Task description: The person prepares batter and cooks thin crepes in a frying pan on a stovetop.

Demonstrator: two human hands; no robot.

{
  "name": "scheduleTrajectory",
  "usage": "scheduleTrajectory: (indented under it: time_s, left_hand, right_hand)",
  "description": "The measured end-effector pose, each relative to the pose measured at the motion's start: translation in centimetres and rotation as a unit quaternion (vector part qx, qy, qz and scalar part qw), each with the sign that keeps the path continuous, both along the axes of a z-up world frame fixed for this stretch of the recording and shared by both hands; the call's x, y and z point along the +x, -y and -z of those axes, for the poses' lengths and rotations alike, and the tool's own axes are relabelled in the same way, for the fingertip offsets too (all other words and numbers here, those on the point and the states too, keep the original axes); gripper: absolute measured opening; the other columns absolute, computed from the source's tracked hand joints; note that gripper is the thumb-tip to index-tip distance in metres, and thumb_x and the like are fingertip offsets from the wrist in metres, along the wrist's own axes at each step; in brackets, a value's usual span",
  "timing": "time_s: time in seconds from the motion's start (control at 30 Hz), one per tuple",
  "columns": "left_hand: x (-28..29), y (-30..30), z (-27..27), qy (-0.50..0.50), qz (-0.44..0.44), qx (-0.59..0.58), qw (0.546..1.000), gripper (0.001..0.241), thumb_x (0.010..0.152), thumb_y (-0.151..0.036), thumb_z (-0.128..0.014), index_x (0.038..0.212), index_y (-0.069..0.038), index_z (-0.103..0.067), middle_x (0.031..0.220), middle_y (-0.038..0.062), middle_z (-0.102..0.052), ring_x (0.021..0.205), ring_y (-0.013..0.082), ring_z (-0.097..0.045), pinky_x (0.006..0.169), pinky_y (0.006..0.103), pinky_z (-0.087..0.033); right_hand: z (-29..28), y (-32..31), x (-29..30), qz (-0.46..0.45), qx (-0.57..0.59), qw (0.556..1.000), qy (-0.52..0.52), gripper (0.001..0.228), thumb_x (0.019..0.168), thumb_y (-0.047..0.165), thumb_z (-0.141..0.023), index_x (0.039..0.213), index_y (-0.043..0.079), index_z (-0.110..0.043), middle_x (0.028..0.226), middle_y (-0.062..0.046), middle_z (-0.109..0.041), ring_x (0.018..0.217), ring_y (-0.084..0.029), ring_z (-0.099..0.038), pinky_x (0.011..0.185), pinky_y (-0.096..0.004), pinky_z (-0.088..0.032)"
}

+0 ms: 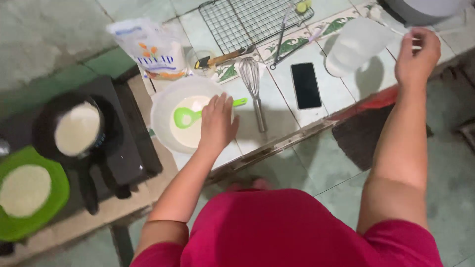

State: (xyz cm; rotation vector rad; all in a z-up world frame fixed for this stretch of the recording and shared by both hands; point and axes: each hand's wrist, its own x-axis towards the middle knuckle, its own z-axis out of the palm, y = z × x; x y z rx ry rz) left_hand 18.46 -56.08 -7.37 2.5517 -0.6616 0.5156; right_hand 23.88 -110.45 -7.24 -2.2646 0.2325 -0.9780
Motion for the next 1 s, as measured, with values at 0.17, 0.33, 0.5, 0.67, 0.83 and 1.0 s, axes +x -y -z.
scheduleTrajectory:
  time_s: [0.17,0.33,0.5,0.67,0.83,1.0]
  left_hand:
    - [1.2,2.5,1.7,0.028,-0.111,0.079,0.990,0.064,0.077,-0.019,-0.076,0.136,0.000,-0.060,0.140,0.023,-0.057,0.126,0.0424,-0.052,0.098,0.0522,-0.043]
    - [1.3,2.7,2.4,0.002,-0.145,0.084,0.986,0.024,0.088,-0.015,-0.072,0.110,-0.008,-0.067,0.138,0.016,-0.062,0.117,0.0355,-0.056,0.092,0.0482,-0.046]
    - [-0.2,1.0,0.2,0.019,-0.147,-0.119,0.982,0.028,0.093,-0.009,-0.071,0.120,-0.003,-0.069,0.121,0.012,-0.068,0.101,0.0338,-0.061,0.088,0.0457,-0.051]
    - [-1.2,-4.7,-2.5,0.020,-0.228,-0.149,0.962,0.028,0.092,-0.012,-0.077,0.118,-0.006,-0.072,0.108,0.016,-0.072,0.098,0.0343,-0.066,0.087,0.0442,-0.052]
    - [-2.0,-9.9,-4.4,0.003,-0.200,-0.178,0.964,0.028,0.087,-0.010,-0.084,0.113,-0.004,-0.074,0.109,0.016,-0.075,0.099,0.0309,-0.071,0.087,0.0385,-0.055]
    - [-1.0,-12.9,-5.1,-0.050,-0.136,-0.264,0.954,0.033,0.082,-0.016,-0.089,0.107,-0.002,-0.073,0.100,0.013,-0.075,0.084,0.0226,-0.075,0.076,0.0312,-0.060]
  right_hand:
    - [10.5,11.9,10.5,-0.064,0.185,0.980,0.018,0.026,0.116,0.027,-0.055,0.132,0.008,-0.064,0.130,-0.008,-0.067,0.116,-0.017,-0.060,0.102,-0.036,-0.047]
    - [14.6,13.1,14.8,-0.143,0.345,0.927,-0.033,0.033,0.120,0.038,-0.052,0.125,0.009,-0.068,0.118,-0.004,-0.066,0.099,-0.014,-0.056,0.091,-0.031,-0.046]
    - [17.4,13.7,16.4,-0.186,0.386,0.896,0.118,0.015,0.103,0.010,-0.071,0.095,0.009,-0.059,0.095,-0.002,-0.058,0.092,-0.014,-0.057,0.084,-0.031,-0.049]
    - [18.1,14.2,17.5,-0.225,0.322,0.911,0.127,0.032,0.106,0.002,-0.068,0.081,0.007,-0.048,0.081,-0.003,-0.052,0.078,-0.015,-0.049,0.072,-0.034,-0.042]
    - [16.8,11.9,16.2,-0.238,0.364,0.888,0.152,0.034,0.105,-0.002,-0.066,0.079,0.006,-0.044,0.080,-0.005,-0.050,0.075,-0.018,-0.048,0.068,-0.037,-0.043]
    - [12.1,7.5,14.4,-0.268,0.440,0.842,0.160,0.026,0.102,0.007,-0.061,0.080,0.007,-0.047,0.081,-0.005,-0.051,0.079,-0.023,-0.058,0.080,-0.042,-0.058]
